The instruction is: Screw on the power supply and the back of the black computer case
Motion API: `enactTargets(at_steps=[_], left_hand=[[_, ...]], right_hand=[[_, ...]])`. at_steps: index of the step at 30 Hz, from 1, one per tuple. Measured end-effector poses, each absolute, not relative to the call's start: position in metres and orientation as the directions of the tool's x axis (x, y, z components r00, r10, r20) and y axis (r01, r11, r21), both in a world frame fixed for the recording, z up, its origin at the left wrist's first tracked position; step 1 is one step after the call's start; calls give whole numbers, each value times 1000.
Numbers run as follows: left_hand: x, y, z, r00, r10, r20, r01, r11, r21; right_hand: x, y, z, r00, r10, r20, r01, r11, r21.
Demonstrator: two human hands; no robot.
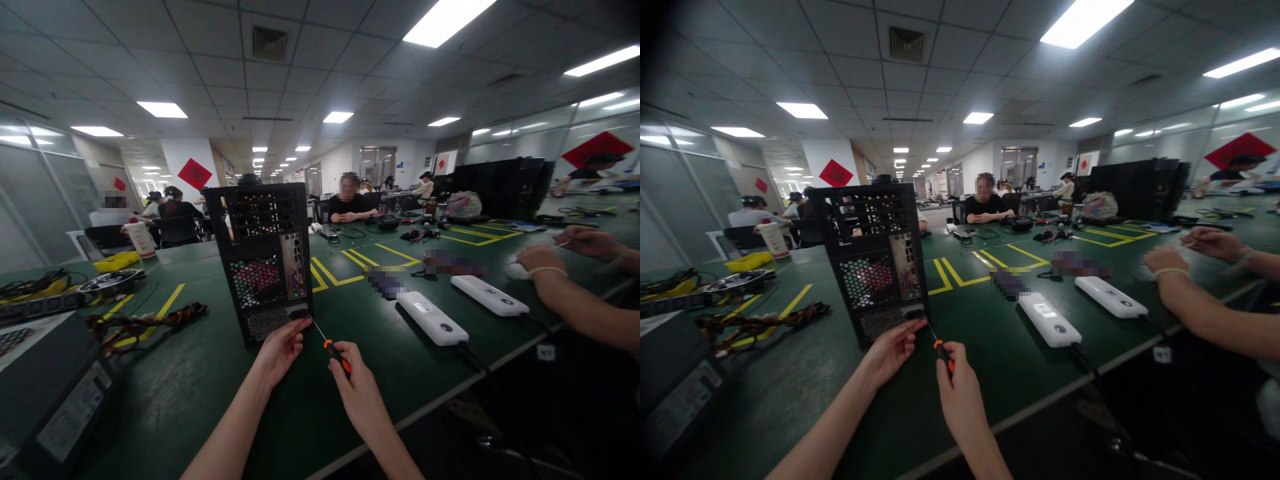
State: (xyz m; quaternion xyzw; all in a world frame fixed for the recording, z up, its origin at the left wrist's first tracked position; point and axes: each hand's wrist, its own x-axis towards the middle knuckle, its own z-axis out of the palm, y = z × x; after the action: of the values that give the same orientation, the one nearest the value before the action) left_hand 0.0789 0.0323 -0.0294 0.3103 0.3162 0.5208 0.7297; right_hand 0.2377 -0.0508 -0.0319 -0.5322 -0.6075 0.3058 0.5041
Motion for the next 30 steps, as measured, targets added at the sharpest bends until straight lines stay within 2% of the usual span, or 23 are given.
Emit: enactTargets(at_steps=[13,30], left_hand=[[81,28,-26,268,955,-130,-553,263,791],[81,29,-28,252,959,-129,-538,249,805]], right_hand=[[236,-49,-33,60,953,296,399,249,-883],[234,-48,-31,69,942,328,389,278,-878]])
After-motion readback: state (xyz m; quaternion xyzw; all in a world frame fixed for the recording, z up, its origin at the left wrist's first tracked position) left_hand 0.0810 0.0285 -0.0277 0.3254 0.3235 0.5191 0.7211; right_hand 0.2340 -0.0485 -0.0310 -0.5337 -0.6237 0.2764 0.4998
